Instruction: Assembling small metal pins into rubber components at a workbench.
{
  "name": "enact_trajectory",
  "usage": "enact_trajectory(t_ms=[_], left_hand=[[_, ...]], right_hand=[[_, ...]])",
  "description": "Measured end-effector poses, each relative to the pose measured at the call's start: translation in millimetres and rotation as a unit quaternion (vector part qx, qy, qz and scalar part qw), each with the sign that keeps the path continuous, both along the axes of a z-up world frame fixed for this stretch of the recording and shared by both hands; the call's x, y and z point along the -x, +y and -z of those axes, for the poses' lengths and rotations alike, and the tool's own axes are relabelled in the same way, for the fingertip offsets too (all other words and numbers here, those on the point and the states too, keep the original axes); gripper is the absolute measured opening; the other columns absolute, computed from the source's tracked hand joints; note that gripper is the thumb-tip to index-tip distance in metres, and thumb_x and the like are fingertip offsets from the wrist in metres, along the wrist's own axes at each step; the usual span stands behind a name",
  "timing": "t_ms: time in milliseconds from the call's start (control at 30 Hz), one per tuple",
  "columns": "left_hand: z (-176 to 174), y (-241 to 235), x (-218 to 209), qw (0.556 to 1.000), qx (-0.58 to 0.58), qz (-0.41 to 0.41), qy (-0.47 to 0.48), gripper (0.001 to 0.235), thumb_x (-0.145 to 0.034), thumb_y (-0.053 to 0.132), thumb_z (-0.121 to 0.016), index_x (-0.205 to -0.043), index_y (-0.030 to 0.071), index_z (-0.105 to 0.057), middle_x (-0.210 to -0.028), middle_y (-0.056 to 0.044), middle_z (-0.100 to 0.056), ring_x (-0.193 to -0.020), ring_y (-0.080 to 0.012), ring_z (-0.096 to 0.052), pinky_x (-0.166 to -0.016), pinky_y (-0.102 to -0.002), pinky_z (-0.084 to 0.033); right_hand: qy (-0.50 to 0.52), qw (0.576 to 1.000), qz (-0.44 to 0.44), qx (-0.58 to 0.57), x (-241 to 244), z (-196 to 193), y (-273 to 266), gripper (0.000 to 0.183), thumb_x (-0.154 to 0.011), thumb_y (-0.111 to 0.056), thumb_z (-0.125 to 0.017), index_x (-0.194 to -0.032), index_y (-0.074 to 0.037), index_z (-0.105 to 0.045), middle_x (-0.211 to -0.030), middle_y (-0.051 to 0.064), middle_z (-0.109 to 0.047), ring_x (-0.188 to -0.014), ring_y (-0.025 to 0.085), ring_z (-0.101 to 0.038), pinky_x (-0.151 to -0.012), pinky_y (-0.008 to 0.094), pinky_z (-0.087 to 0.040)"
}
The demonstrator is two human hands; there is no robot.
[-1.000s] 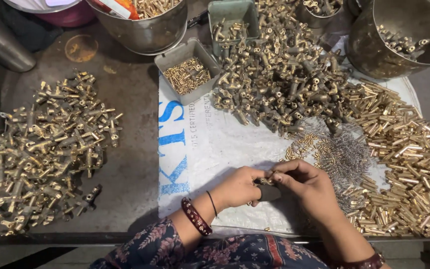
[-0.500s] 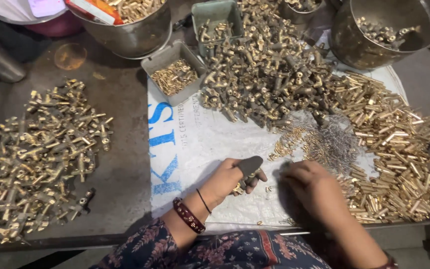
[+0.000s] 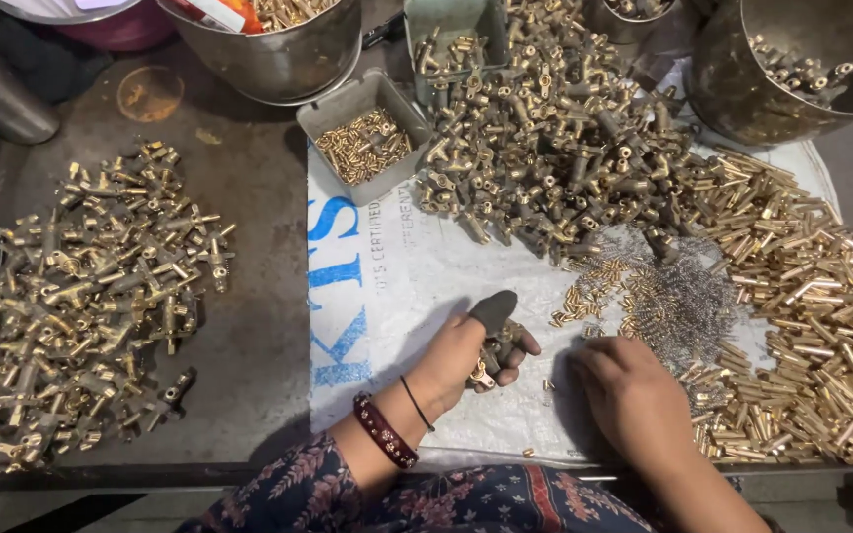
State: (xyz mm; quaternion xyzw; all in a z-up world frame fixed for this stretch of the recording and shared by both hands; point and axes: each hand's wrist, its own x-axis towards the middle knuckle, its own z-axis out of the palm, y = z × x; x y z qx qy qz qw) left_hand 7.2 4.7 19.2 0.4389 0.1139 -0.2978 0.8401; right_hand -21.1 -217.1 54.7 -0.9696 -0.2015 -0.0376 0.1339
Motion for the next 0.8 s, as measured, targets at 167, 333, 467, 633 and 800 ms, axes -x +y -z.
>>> enact_trajectory(t_ms=[167, 333, 467, 633, 800], left_hand=[[3.7, 0.3, 2.2, 1.000, -0.020, -0.012, -0.001, 0.042, -0.101, 0.040, -0.054, -0.085, 0.003, -0.067, -0.070, -0.008, -0.068, -0.050, -0.0150, -0.060, -0.043, -0.029, -0.043], [14.1, -1.0, 4.2, 0.996, -0.090, 0.009, -0.011, 0.044, -0.103, 0.040, -0.054, -0.085, 0.002, -0.068, -0.066, -0.007, -0.066, -0.048, -0.0139, -0.061, -0.039, -0.026, -0.039], [32.7, -3.7, 4.9, 0.998, -0.012, 0.009, -0.062, 0.037, -0.104, 0.032, -0.055, -0.095, 0.000, -0.071, -0.075, -0.006, -0.069, -0.055, -0.0135, -0.063, -0.048, -0.027, -0.050], [51.7, -2.2, 5.5, 0.992, -0.027, 0.069, -0.100, 0.040, -0.106, 0.032, -0.056, -0.094, -0.003, -0.071, -0.076, -0.007, -0.069, -0.058, -0.0136, -0.065, -0.051, -0.027, -0.051], [-4.3, 3.3, 7.6, 0.987, -0.048, 0.116, -0.099, 0.038, -0.101, 0.036, -0.054, -0.102, 0.005, -0.076, -0.085, -0.004, -0.076, -0.069, -0.0118, -0.069, -0.058, -0.025, -0.051]], right_hand=[[0.057, 0.975, 0.005, -0.213, -12.4, -13.4, 19.2, 0.023, -0.084, -0.009, -0.073, -0.106, -0.011, -0.077, -0.104, 0.006, -0.073, -0.097, 0.024, -0.072, -0.085, 0.035, -0.057], [0.008, 0.965, -0.078, -0.249, -14.5, -6.8, 39.5, 0.019, -0.082, -0.007, -0.076, -0.101, -0.007, -0.072, -0.104, 0.010, -0.070, -0.099, 0.028, -0.070, -0.085, 0.037, -0.056], [-0.024, 0.971, -0.079, -0.225, -12.3, -3.8, 36.4, 0.018, -0.081, -0.008, -0.078, -0.098, -0.006, -0.071, -0.103, 0.010, -0.069, -0.096, 0.029, -0.067, -0.082, 0.037, -0.055], [0.068, 0.954, -0.062, -0.287, -13.7, 0.9, 27.9, 0.012, -0.083, -0.008, -0.078, -0.093, -0.007, -0.072, -0.097, 0.006, -0.070, -0.092, 0.024, -0.069, -0.080, 0.035, -0.056], [0.279, 0.890, 0.067, -0.354, -55.6, 6.7, 0.6, 0.011, -0.081, -0.013, -0.081, -0.089, -0.008, -0.077, -0.092, 0.005, -0.078, -0.089, 0.022, -0.073, -0.083, 0.033, -0.058]])
